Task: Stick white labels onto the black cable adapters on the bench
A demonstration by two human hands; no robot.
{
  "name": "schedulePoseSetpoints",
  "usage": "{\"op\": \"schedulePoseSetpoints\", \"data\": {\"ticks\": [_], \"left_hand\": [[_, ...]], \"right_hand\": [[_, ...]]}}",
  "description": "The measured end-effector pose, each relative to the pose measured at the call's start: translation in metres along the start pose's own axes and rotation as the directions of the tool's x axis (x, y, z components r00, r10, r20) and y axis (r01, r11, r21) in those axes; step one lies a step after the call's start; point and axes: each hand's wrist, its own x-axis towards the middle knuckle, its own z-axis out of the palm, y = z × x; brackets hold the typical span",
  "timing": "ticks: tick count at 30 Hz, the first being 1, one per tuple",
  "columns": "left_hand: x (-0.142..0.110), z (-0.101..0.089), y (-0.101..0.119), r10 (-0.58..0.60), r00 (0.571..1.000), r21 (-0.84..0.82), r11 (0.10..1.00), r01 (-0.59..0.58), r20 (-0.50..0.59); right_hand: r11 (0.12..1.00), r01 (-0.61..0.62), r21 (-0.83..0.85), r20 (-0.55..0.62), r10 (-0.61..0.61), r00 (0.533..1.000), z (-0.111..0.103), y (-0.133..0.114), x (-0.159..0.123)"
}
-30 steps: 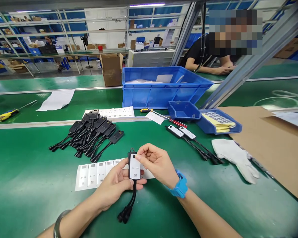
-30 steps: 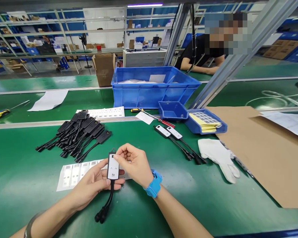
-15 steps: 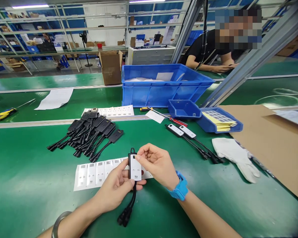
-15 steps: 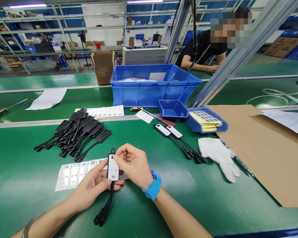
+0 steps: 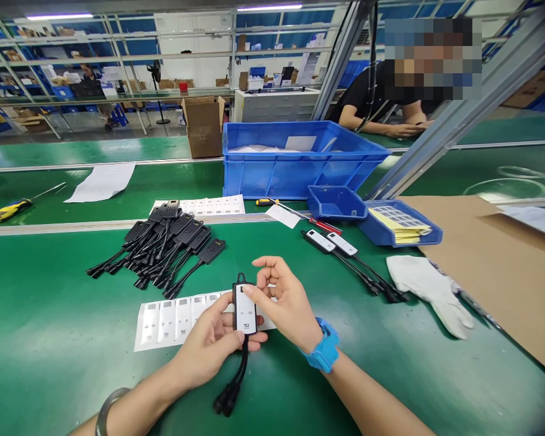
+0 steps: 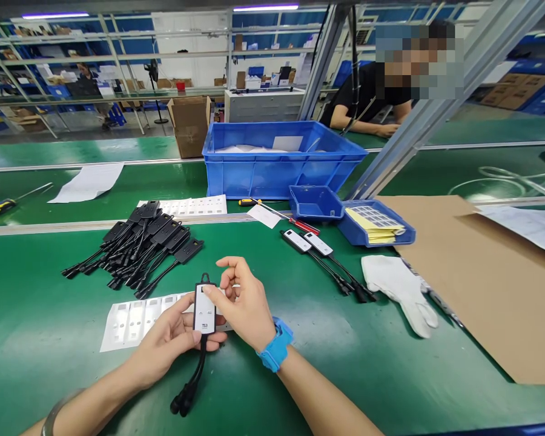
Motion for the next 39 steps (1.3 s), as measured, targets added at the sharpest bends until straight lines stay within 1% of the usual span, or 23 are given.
{"op": "schedulePoseSetpoints", "data": {"ticks": [3,6,9,12,16,18,19,21,23,24,25,26,27,28,29,30,31,32,33,34,36,38,39], "left_hand": [[0.004,-0.002,0.007,0.016,0.999,-0.089,0.996,-0.019,-0.030],[0.007,-0.004,0.013,0.080,0.995,-0.131,0.988,-0.087,-0.057],[0.008,-0.005,0.014,0.089,0.993,-0.116,0.988,-0.098,-0.084],[0.008,-0.005,0.008,0.092,0.985,-0.021,0.995,-0.096,-0.143],[0.009,-0.003,0.001,0.122,0.974,0.167,0.982,-0.090,-0.191],[0.010,-0.001,-0.001,0.131,0.967,0.185,0.979,-0.090,-0.218],[0.011,0.000,-0.001,0.128,0.963,0.155,0.984,-0.093,-0.235],[0.013,0.001,-0.001,0.112,0.961,0.029,0.994,-0.108,-0.254],[0.016,0.000,0.001,0.094,0.970,-0.094,0.989,-0.118,-0.222],[0.017,-0.001,0.002,0.090,0.976,-0.115,0.987,-0.114,-0.200],[0.018,-0.004,0.004,0.098,0.977,-0.087,0.989,-0.116,-0.188],[0.018,-0.008,0.007,0.121,0.975,-0.006,0.992,-0.124,-0.185],[0.018,-0.013,0.010,0.163,0.969,0.130,0.982,-0.141,-0.187],[0.018,-0.020,0.013,0.225,0.957,0.306,0.938,-0.163,-0.181],[0.017,-0.026,0.016,0.290,0.944,0.493,0.851,-0.180,-0.156],[0.015,-0.033,0.019,0.334,0.936,0.663,0.726,-0.180,-0.112],[0.013,-0.040,0.022,0.344,0.937,0.793,0.588,-0.159,-0.067],[0.011,-0.045,0.023,0.323,0.946,0.881,0.457,-0.124,-0.035],[0.010,-0.050,0.024,0.287,0.958,0.936,0.342,-0.081,-0.022],[0.009,-0.053,0.023,0.250,0.968,0.969,0.244,-0.037,-0.026],[0.009,-0.055,0.020,0.216,0.975,0.996,0.087,0.036,-0.054],[0.010,-0.055,0.015,0.229,0.972,0.998,-0.008,0.064,-0.061],[0.011,-0.054,0.013,0.236,0.970,0.997,-0.032,0.070,-0.060]], "right_hand": [[0.999,-0.042,-0.009,0.136,0.043,0.990,0.006,0.003,-0.001],[0.998,-0.064,-0.026,0.281,0.069,0.957,0.014,0.004,-0.005],[0.998,-0.058,0.013,0.355,0.050,0.933,0.017,0.007,-0.008],[1.000,0.018,0.010,0.323,-0.021,0.946,0.016,0.011,-0.008],[0.991,0.093,-0.093,0.243,-0.068,0.968,0.019,0.015,-0.009],[0.981,0.119,-0.151,0.220,-0.084,0.972,0.021,0.015,-0.011],[0.972,0.149,-0.183,0.216,-0.108,0.970,0.022,0.014,-0.012],[0.933,0.244,-0.263,0.228,-0.186,0.956,0.023,0.013,-0.010],[0.878,0.332,-0.345,0.267,-0.247,0.932,0.019,0.014,-0.004],[0.850,0.353,-0.391,0.283,-0.254,0.925,0.015,0.015,0.001],[0.819,0.356,-0.449,0.289,-0.244,0.926,0.009,0.017,0.007],[0.784,0.338,-0.520,0.277,-0.220,0.935,0.001,0.020,0.013],[0.740,0.296,-0.603,0.233,-0.191,0.953,-0.008,0.022,0.020],[0.691,0.235,-0.684,0.162,-0.171,0.972,-0.017,0.025,0.026],[0.645,0.170,-0.745,0.083,-0.163,0.983,-0.025,0.027,0.032],[0.613,0.116,-0.781,0.015,-0.168,0.986,-0.031,0.029,0.036],[0.601,0.089,-0.795,-0.025,-0.179,0.984,-0.034,0.031,0.039],[0.603,0.094,-0.792,-0.028,-0.191,0.981,-0.035,0.032,0.039],[0.618,0.136,-0.774,0.013,-0.198,0.980,-0.034,0.032,0.038],[0.640,0.198,-0.743,0.092,-0.195,0.976,-0.030,0.032,0.035],[0.685,0.295,-0.666,0.256,-0.161,0.953,-0.017,0.032,0.026],[0.719,0.326,-0.614,0.353,-0.120,0.928,-0.003,0.034,0.018],[0.728,0.323,-0.605,0.367,-0.105,0.924,0.003,0.035,0.015]]}}
